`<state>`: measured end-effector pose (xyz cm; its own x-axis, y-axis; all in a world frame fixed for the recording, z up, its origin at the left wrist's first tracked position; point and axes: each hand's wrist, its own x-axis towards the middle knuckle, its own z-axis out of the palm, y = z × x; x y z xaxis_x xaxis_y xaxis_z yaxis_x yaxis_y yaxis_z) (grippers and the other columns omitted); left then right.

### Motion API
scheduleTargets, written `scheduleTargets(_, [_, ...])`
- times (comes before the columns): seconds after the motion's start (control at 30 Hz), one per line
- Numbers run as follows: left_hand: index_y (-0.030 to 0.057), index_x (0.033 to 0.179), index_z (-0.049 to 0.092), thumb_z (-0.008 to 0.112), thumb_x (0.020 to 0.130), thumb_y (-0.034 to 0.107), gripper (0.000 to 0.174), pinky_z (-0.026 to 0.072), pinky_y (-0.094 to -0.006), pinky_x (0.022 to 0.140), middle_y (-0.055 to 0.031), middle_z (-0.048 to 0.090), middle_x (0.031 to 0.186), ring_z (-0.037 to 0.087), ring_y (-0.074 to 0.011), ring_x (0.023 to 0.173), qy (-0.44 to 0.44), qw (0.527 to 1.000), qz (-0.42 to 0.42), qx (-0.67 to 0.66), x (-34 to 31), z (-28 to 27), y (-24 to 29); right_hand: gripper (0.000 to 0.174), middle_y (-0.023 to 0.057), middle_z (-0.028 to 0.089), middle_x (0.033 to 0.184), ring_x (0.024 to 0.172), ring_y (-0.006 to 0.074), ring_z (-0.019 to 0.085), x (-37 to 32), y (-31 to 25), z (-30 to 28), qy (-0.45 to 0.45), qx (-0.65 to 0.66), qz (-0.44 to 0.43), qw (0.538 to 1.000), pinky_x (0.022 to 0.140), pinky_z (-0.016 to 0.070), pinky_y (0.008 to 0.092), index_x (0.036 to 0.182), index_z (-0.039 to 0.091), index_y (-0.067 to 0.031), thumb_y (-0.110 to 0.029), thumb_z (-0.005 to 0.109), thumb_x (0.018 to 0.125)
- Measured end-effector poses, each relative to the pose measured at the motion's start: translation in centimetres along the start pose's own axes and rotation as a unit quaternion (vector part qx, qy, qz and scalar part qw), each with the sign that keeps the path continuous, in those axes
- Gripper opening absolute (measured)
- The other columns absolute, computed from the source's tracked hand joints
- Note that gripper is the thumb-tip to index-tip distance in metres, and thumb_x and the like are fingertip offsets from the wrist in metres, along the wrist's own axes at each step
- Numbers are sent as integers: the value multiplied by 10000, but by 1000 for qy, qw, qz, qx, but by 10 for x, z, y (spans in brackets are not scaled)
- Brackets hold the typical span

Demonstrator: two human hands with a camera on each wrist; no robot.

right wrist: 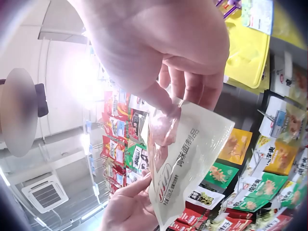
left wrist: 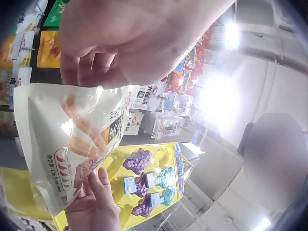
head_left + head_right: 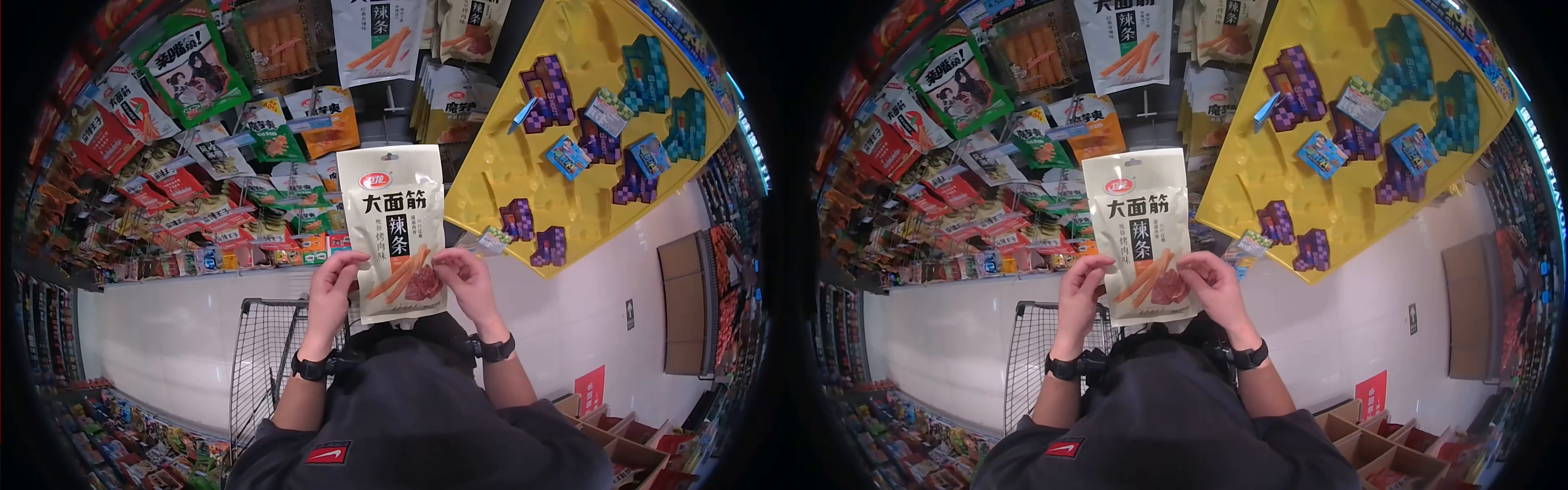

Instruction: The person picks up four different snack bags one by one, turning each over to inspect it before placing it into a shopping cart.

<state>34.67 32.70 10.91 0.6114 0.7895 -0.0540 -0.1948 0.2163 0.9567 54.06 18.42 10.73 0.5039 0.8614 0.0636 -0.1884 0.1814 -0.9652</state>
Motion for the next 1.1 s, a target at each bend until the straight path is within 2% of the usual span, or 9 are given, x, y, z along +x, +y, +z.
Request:
scheduleTargets(0.07, [22, 1133, 609, 463, 992, 69, 209, 485, -192, 751, -36, 642, 1048, 597, -50, 865, -2, 999, -39, -18, 2, -2, 3, 224, 41, 665, 1012, 863, 58, 603, 1, -2, -7, -23, -39, 20, 999, 782, 484, 214, 1151, 610, -7, 21, 573, 932])
scheduleTargets(0.23, [-44, 1258, 566, 437, 1009, 81, 308, 511, -227, 840, -96, 632, 1202, 611, -95, 1035, -48, 995, -33, -76, 3, -1, 4, 372, 79, 642, 1161, 991, 113, 622, 3, -6, -23, -103, 256, 146, 950, 866, 495, 252, 1322, 518, 49, -47, 519, 963])
scheduleTargets(0.33, [-33, 1338, 507, 437, 1022, 118, 358, 522, -308, 907, -107, 620, 1237, 613, -153, 1093, -58, 997, -31, -45, 6, 0, 6, 407, 124, 604, 1266, 1128, 173, 602, 7, -9, -16, -99, 271, 103, 952, 951, 487, 305, 1347, 482, 65, -46, 499, 956])
scheduleTargets(0.43, [-24, 1392, 442, 433, 1007, 96, 404, 488, -450, 1002, -186, 496, 1388, 533, -280, 1244, -70, 973, -68, -210, 7, 6, 9, 427, 161, 541, 1355, 1243, 261, 544, 13, -8, -24, -135, 291, 103, 941, 1034, 450, 415, 1354, 464, 54, -25, 503, 936])
scheduleTargets(0.67, [-24, 1460, 318, 435, 930, -33, 543, 418, -483, 1071, -248, 401, 1456, 396, -342, 1366, -59, 978, -12, -202, 8, 29, 4, 508, 216, 407, 1465, 1325, 339, 452, 27, -9, -33, -147, 307, 112, 934, 1095, 390, 474, 1393, 406, 20, 86, 478, 894])
scheduleTargets(0.87, [-24, 1348, 434, 413, 992, 90, 375, 438, -470, 1046, -212, 462, 1401, 445, -328, 1327, -2, 975, 32, -220, 3, 60, 13, 543, 181, 529, 1368, 1255, 283, 532, 43, -13, -65, -202, 176, 169, 949, 1073, 419, 384, 1386, 467, 5, 114, 468, 854])
scheduleTargets(0.93, [-8, 1296, 465, 394, 1017, 175, 340, 448, -445, 1032, -185, 496, 1342, 478, -302, 1289, 25, 967, 38, -250, 1, 71, 11, 535, 173, 606, 1277, 1147, 232, 614, 45, -27, -64, -212, 115, 137, 961, 832, 543, 297, 1347, 502, 45, 105, 474, 816])
scheduleTargets(1.0, [34, 1201, 514, 348, 1050, 376, 409, 474, -367, 979, -109, 553, 1197, 552, -215, 1167, 68, 966, 42, -246, -1, 77, 2, 576, 112, 665, 1122, 956, 135, 633, 46, -37, -66, -200, 86, 156, 963, 771, 513, 246, 1333, 531, 36, 101, 442, 767])
scheduleTargets(1.1, [30, 1180, 519, 382, 1037, 364, 389, 481, -327, 938, -118, 577, 1169, 587, -191, 1088, 93, 971, 14, -218, -16, 86, -6, 507, -25, 538, 829, 686, 58, 430, 46, -31, -83, -230, 48, 168, 957, 686, 414, 180, 1309, 561, 39, 32, 475, 810])
